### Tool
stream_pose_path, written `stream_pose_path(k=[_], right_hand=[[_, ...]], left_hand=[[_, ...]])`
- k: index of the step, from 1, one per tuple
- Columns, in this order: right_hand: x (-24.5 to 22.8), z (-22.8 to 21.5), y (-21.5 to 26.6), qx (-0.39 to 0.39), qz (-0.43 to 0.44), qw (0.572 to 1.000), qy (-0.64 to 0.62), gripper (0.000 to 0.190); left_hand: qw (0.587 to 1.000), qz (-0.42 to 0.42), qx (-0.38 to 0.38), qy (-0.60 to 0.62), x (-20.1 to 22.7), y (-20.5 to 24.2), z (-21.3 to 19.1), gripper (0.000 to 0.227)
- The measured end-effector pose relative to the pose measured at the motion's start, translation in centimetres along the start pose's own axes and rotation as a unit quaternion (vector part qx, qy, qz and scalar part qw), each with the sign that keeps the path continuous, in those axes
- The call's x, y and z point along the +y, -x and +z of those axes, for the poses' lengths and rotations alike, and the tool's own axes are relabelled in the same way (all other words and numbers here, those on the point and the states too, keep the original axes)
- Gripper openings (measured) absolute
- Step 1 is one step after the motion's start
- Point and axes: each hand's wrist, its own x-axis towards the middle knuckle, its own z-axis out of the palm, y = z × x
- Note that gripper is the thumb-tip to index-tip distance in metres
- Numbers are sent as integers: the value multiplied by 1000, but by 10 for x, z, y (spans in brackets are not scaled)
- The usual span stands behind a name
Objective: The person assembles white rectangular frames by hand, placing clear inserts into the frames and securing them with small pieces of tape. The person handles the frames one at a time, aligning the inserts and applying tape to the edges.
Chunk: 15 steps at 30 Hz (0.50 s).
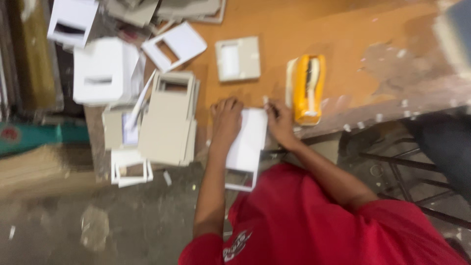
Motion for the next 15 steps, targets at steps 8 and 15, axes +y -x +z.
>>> stream_pose_path(k=[8, 15], right_hand=[[-13, -10, -3, -61, 33, 996, -61, 14], [-47, -16, -11, -106, -67, 992, -4, 12]], left_hand=[[1000, 13, 24, -4, -2, 1, -18, 28], [978, -23, 60, 200, 22, -8, -22, 26]])
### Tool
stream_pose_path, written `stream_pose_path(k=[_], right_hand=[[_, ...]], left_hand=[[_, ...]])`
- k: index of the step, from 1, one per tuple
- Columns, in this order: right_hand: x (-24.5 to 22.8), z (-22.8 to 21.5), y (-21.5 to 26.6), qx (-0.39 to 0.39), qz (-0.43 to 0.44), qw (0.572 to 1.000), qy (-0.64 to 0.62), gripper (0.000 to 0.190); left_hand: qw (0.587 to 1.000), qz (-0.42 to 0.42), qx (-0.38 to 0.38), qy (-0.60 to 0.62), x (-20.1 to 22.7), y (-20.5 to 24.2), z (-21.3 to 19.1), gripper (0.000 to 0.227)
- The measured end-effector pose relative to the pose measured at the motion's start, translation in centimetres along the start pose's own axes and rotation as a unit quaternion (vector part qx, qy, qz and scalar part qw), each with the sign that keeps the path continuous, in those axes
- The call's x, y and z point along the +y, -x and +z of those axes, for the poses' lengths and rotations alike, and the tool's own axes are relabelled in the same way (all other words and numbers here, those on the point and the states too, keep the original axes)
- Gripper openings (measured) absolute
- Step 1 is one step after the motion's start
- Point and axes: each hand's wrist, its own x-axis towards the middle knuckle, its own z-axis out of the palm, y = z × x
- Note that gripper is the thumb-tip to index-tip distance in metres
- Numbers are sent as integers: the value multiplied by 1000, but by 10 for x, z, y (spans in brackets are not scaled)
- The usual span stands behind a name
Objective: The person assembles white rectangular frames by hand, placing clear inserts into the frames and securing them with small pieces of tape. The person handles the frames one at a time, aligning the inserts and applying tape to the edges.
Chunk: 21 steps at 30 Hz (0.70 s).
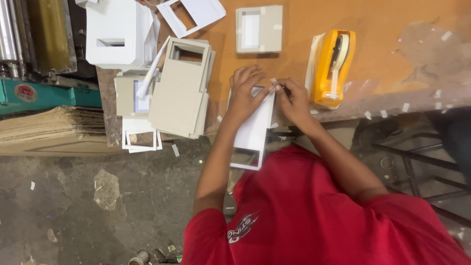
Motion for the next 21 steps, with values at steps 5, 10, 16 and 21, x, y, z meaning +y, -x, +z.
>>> stream_pose_path(k=[5, 10, 16, 21], right_hand=[[-3, -2, -2, -47, 56, 997, -33, 15], [2, -11, -9, -107, 155, 980, -58, 21], [7, -16, -10, -115, 171, 977, -51, 20], [22, -16, -14, -18, 224, 972, -68, 20]], left_hand=[[999, -13, 21, 45, 8, -3, -1, 9], [998, -31, 60, -2, 15, 11, 6, 8], [985, -170, 21, -29, 6, 13, 11, 24], [990, -77, -8, -120, -13, 1, -10, 69]])
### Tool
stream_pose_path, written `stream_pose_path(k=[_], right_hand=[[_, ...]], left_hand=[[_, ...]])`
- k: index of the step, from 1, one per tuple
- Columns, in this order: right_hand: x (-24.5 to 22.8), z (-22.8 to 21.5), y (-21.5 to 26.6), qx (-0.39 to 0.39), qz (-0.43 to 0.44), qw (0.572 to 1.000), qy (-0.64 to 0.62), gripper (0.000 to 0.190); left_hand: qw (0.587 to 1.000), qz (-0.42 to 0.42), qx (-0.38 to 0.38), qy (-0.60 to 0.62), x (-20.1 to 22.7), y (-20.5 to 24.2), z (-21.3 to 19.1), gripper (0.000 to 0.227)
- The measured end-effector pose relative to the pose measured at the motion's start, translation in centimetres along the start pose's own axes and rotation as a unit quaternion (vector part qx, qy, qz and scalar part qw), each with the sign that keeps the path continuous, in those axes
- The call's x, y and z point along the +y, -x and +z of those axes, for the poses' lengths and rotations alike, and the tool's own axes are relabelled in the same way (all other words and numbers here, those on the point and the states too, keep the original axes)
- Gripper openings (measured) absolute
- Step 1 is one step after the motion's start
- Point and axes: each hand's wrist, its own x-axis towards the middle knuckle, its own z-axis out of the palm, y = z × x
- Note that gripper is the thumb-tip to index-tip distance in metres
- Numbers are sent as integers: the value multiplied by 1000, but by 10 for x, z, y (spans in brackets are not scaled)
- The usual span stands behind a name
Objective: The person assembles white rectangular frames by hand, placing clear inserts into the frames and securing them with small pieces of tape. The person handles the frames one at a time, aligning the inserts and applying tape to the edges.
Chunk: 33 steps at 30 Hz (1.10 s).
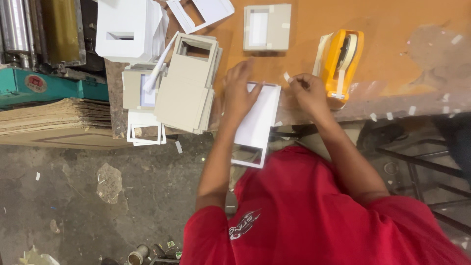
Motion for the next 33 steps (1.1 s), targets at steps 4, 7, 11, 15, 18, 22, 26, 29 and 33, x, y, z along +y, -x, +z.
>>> stream_pose_path(k=[4, 7, 11, 15, 18, 22, 26, 29, 33], right_hand=[[11, 6, -6, -36, 14, 999, -20, 23], [10, 6, -4, -51, 131, 980, -141, 25], [0, -6, -1, -111, 173, 950, -236, 32], [-18, -22, 9, -194, 129, 926, -298, 23], [-34, -33, 19, -230, 98, 924, -290, 17], [-52, -37, 28, -233, 84, 938, -242, 19], [-64, -43, 35, -224, 60, 960, -160, 21], [-70, -48, 38, -226, 52, 966, -116, 21], [-74, -49, 40, -228, 64, 968, -90, 22]], left_hand=[[988, 80, -112, -67, 1, -1, 10, 32], [980, 119, -93, -126, 4, -6, 12, 13], [971, 200, -105, -81, 9, -2, -8, 11], [945, 291, -61, -132, 29, 5, -35, 11], [920, 349, -12, -178, 48, 8, -53, 7], [894, 389, 36, -220, 64, 10, -65, 8], [885, 409, 55, -217, 69, 11, -67, 8], [876, 421, 67, -226, 70, 13, -69, 8], [868, 428, 73, -243, 71, 15, -72, 9]])
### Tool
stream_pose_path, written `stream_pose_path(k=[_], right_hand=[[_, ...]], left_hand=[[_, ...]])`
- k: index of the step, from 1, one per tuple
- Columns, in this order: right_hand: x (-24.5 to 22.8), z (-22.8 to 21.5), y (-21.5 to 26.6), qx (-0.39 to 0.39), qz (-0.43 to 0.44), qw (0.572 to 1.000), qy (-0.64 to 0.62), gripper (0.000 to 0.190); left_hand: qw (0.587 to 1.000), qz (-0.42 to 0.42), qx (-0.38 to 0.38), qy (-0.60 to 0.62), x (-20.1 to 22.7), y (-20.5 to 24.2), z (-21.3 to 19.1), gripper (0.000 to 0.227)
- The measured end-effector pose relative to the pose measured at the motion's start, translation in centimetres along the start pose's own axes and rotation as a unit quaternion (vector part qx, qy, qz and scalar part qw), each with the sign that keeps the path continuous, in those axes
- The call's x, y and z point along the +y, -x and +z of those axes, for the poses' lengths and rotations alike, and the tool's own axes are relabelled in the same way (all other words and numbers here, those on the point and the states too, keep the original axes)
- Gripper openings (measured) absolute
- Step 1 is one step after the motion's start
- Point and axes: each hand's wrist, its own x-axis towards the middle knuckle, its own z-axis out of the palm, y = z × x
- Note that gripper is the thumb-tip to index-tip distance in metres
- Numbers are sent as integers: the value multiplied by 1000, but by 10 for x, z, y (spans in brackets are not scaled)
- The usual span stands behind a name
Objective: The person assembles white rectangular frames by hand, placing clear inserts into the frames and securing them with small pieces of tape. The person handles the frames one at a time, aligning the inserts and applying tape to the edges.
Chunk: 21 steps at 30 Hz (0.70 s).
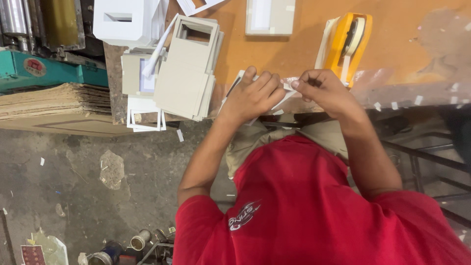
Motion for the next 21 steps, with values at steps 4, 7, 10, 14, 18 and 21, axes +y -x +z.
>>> stream_pose_path(k=[4, 7, 10, 14, 18, 21], right_hand=[[0, 1, 0, -7, 6, 1000, -9, 23], [0, 0, -1, -32, -4, 999, -37, 25], [-1, 0, -1, -29, 5, 999, -23, 27], [0, 0, -3, -35, 29, 999, -15, 24], [0, -2, -3, -51, 40, 998, 17, 26], [-2, -2, 1, -21, 19, 1000, 13, 25]], left_hand=[[1000, 4, 3, -12, 0, 0, -3, 9], [1000, 6, 5, -4, 0, -1, -3, 10], [1000, 7, 10, 2, 0, -1, -5, 10], [1000, 20, 5, 14, -1, -1, -6, 11], [999, 30, 7, 24, 3, 3, -2, 10], [999, 25, -6, 21, 5, 9, 0, 11]])
